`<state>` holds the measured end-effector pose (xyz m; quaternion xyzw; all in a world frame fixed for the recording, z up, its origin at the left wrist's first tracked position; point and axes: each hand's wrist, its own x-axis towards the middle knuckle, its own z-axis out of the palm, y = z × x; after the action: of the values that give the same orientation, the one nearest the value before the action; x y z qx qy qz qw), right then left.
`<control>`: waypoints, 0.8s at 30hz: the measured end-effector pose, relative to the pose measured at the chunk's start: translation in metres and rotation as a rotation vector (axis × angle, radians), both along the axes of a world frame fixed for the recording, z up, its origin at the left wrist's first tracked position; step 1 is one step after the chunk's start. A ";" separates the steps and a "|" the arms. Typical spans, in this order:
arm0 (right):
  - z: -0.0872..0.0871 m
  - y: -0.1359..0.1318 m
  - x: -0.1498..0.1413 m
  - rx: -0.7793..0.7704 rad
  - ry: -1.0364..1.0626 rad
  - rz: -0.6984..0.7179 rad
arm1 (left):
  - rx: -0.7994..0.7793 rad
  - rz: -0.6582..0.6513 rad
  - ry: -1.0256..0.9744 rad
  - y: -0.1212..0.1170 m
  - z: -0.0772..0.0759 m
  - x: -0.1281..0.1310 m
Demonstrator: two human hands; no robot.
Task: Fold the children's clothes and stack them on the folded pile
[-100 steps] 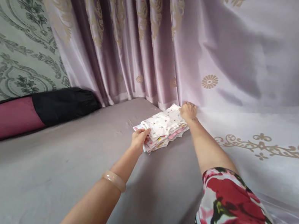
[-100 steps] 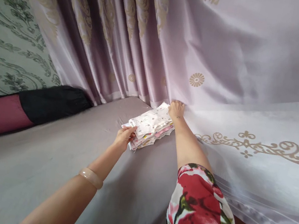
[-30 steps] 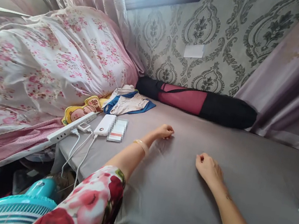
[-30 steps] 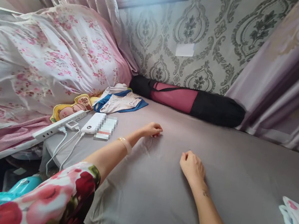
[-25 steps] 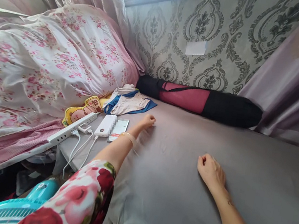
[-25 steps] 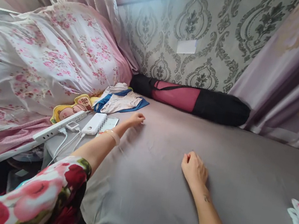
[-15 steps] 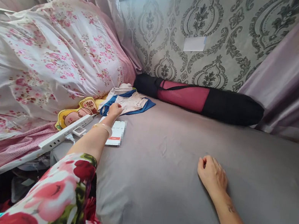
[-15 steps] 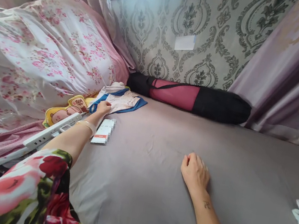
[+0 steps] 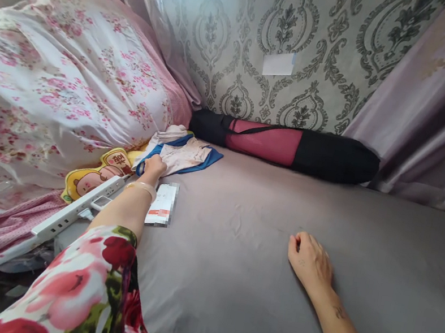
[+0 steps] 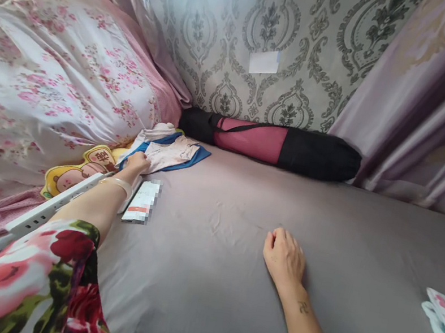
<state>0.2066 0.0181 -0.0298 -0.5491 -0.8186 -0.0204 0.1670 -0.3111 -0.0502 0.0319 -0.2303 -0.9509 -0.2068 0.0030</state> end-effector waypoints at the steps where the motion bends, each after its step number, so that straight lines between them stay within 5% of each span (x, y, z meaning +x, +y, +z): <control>1: 0.000 0.000 0.000 -0.004 0.006 0.000 | -0.012 0.007 0.005 0.001 0.001 0.001; 14: 0.007 -0.005 -0.001 -0.037 0.028 -0.013 | -0.053 -0.010 0.041 0.001 0.010 0.012; 24: 0.006 -0.005 -0.001 -0.016 0.009 0.000 | 0.089 -0.234 0.032 0.020 0.025 0.023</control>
<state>0.2059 0.0136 -0.0234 -0.5507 -0.8179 -0.0113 0.1663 -0.2882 -0.0300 0.0572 -0.3426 -0.9072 -0.2441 0.0041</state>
